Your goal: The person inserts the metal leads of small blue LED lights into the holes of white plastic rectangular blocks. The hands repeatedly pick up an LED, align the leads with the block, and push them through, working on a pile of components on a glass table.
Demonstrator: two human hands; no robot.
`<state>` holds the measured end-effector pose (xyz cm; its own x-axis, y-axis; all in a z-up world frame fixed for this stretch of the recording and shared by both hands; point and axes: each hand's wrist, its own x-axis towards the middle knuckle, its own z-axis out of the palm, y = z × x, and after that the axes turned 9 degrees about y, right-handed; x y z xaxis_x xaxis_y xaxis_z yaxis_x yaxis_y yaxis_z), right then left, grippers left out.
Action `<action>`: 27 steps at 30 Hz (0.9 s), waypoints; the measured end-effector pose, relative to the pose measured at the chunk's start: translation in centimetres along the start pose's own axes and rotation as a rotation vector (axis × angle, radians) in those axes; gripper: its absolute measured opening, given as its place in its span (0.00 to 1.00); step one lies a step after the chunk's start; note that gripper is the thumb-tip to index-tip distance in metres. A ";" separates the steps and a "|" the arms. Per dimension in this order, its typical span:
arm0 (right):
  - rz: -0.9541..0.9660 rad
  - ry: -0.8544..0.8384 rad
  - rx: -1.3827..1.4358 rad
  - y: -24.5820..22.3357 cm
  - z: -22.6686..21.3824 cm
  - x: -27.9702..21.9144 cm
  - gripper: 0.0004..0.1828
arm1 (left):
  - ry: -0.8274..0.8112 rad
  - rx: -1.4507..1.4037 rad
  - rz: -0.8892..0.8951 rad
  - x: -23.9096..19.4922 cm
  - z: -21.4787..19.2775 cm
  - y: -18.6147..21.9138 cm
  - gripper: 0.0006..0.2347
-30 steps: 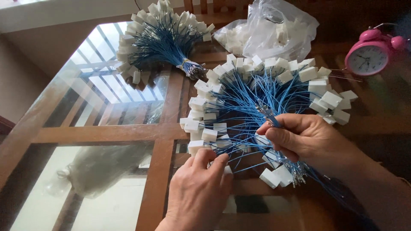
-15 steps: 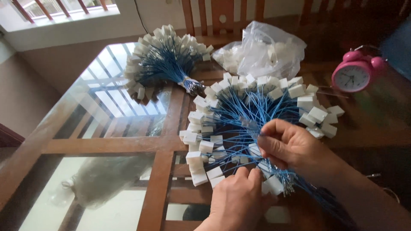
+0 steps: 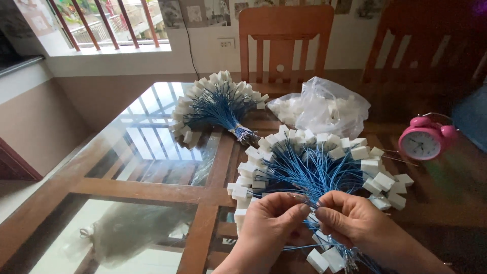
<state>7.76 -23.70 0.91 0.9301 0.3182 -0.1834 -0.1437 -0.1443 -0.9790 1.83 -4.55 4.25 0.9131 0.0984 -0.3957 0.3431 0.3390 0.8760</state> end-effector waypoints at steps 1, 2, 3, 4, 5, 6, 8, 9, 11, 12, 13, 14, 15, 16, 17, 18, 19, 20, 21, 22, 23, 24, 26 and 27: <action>0.000 -0.002 -0.006 0.1 -0.1 0.2 0.11 | 0.000 -0.007 0.001 0.0 -0.1 -0.1 0.06; 0.015 0.007 0.011 0.2 -0.2 0.3 0.11 | -0.037 -0.024 -0.022 0.0 -0.2 -0.3 0.07; 0.029 0.017 0.027 0.5 -0.3 0.4 0.10 | -0.074 -0.042 -0.045 0.1 -0.3 -0.5 0.07; 0.037 0.014 0.026 0.8 -0.3 0.5 0.10 | -0.070 -0.046 -0.052 0.5 -0.3 -1.2 0.07; -0.012 0.001 0.010 1.2 -0.4 0.7 0.10 | -0.064 -0.048 -0.023 0.9 -0.4 -1.8 0.05; -0.059 -0.011 -0.003 1.6 -0.4 0.7 0.10 | -0.059 -0.047 0.002 1.3 -0.4 -2.5 0.04; -0.062 0.006 -0.016 1.0 -0.2 0.5 0.09 | -0.028 -0.051 0.064 1.6 -0.4 -2.8 0.03; -0.075 0.024 -0.029 0.9 -0.2 0.3 0.08 | 0.002 -0.052 0.134 1.7 -0.4 -3.1 0.04; -0.042 0.068 -0.081 -0.1 -0.5 -0.2 0.09 | 0.051 -0.018 0.147 0.6 -0.6 -1.7 0.03; -0.034 0.108 -0.135 -0.6 -0.6 -0.2 0.10 | 0.099 0.019 0.187 0.2 -0.8 -0.8 0.04; -0.019 0.112 -0.131 -1.2 -0.3 -0.7 0.10 | 0.098 0.022 0.171 -0.2 -0.7 -0.8 0.04; -0.035 0.169 -0.215 -1.9 0.0 -0.9 0.11 | 0.072 0.042 0.148 -0.6 -0.7 -0.5 0.04; -0.051 0.226 -0.300 -2.7 0.3 -1.2 0.11 | 0.047 0.062 0.124 -1.0 -0.6 -0.3 0.05; -0.043 0.230 -0.296 -2.5 -0.1 -1.2 0.11 | 0.044 0.066 0.117 -0.9 -0.5 -0.7 0.05; -0.086 0.239 -0.250 -2.3 -0.4 -1.2 0.09 | 0.029 0.104 0.132 -0.8 -0.4 -1.1 0.06; -0.130 0.250 -0.204 -2.2 -0.8 -1.2 0.07 | 0.013 0.141 0.149 -0.6 -0.3 -1.5 0.10; -0.123 0.255 -0.201 -2.3 -0.8 -1.3 0.07 | 0.009 0.145 0.142 -1.5 0.3 -0.9 0.10; -0.122 0.290 -0.241 -2.5 -0.9 -1.3 0.07 | -0.020 0.595 0.084 -2.4 0.9 -0.4 0.17; -0.119 0.326 -0.282 -2.6 -0.9 -1.4 0.08 | -0.053 1.043 0.025 -3.2 1.4 0.2 0.24; -0.117 0.328 -0.279 -2.5 -0.9 -1.3 0.08 | -0.056 1.046 0.023 -2.5 1.6 -1.0 0.24; -0.111 0.318 -0.262 -2.4 -1.0 -1.2 0.07 | -0.087 1.213 0.116 -1.9 1.8 -2.3 0.25; -0.107 0.304 -0.244 -2.3 -0.9 -1.0 0.07 | -0.114 1.377 0.210 -1.3 1.9 -3.5 0.27; -0.123 0.231 -0.192 -2.2 -1.1 -1.3 0.10 | -0.085 1.383 0.313 -0.4 1.4 -5.2 0.24; -0.140 0.159 -0.143 -2.1 -1.3 -1.4 0.12 | -0.055 1.384 0.418 0.1 1.2 -6.1 0.20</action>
<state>7.20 -25.02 3.28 0.9806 0.1951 -0.0194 0.0294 -0.2440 -0.9693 0.11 -7.69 -0.81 0.9942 -0.0847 -0.0661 -0.0411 -0.8682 0.4945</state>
